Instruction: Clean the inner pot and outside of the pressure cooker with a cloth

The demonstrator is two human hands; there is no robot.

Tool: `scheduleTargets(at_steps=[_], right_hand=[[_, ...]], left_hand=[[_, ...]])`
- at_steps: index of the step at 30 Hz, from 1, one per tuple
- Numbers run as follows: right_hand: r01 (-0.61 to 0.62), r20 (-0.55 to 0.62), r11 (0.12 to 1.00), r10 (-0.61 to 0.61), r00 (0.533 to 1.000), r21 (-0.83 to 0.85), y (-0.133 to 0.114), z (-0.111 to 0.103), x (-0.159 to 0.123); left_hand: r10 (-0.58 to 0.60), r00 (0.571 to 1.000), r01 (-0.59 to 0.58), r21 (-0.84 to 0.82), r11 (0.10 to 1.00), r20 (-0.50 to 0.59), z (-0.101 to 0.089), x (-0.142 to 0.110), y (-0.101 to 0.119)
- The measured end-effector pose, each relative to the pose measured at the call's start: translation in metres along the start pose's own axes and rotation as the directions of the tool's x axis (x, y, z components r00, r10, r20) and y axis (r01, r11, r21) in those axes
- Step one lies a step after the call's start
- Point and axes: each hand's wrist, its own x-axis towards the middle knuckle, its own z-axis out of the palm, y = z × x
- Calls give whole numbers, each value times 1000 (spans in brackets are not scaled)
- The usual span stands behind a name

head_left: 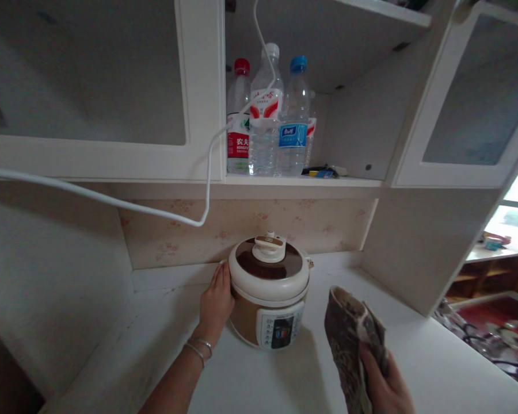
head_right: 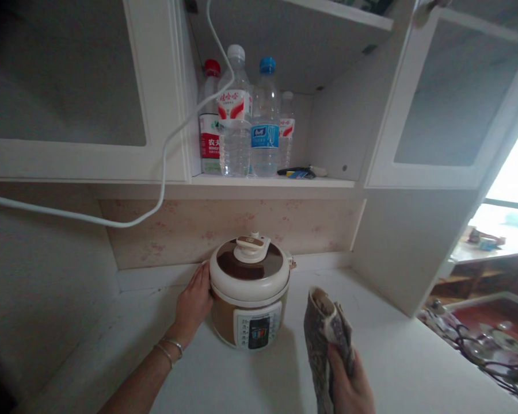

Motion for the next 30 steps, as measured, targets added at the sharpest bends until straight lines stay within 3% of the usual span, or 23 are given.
scheduleTargets(at_steps=[2, 4, 6, 10, 13, 18, 23, 26, 30], right_hand=[[25, -33, 994, -22, 999, 105, -46, 14, 12], [141, -20, 985, -139, 990, 99, -88, 35, 25], [239, 92, 967, -246, 965, 89, -122, 61, 38], [475, 356, 880, -439, 825, -14, -168, 117, 66], [582, 459, 786, -447, 768, -209, -191, 149, 87], [641, 593, 702, -385, 707, -308, -221, 184, 123], [671, 679, 665, -328, 657, -328, -232, 212, 154], [679, 716, 677, -322, 620, -283, -228, 216, 164], [679, 689, 682, -354, 632, -272, -214, 205, 161]], left_hand=[[7, 999, -7, 5, 1000, -32, 2, 0, 0], [7, 999, -6, 8, 1000, -48, 3, 0, -1], [3, 999, -3, 4, 1000, -48, 4, -1, -2], [16, 998, -18, -21, 1000, -52, 7, -1, -6], [17, 999, -18, -31, 999, -48, 10, -2, -8], [-11, 999, 9, -58, 998, -35, 13, -2, -7], [-9, 999, 7, -53, 999, -37, 13, -2, -8], [-3, 999, 2, -29, 1000, -47, 14, -2, -9], [-5, 999, 4, -12, 1000, -33, 12, -1, -7]])
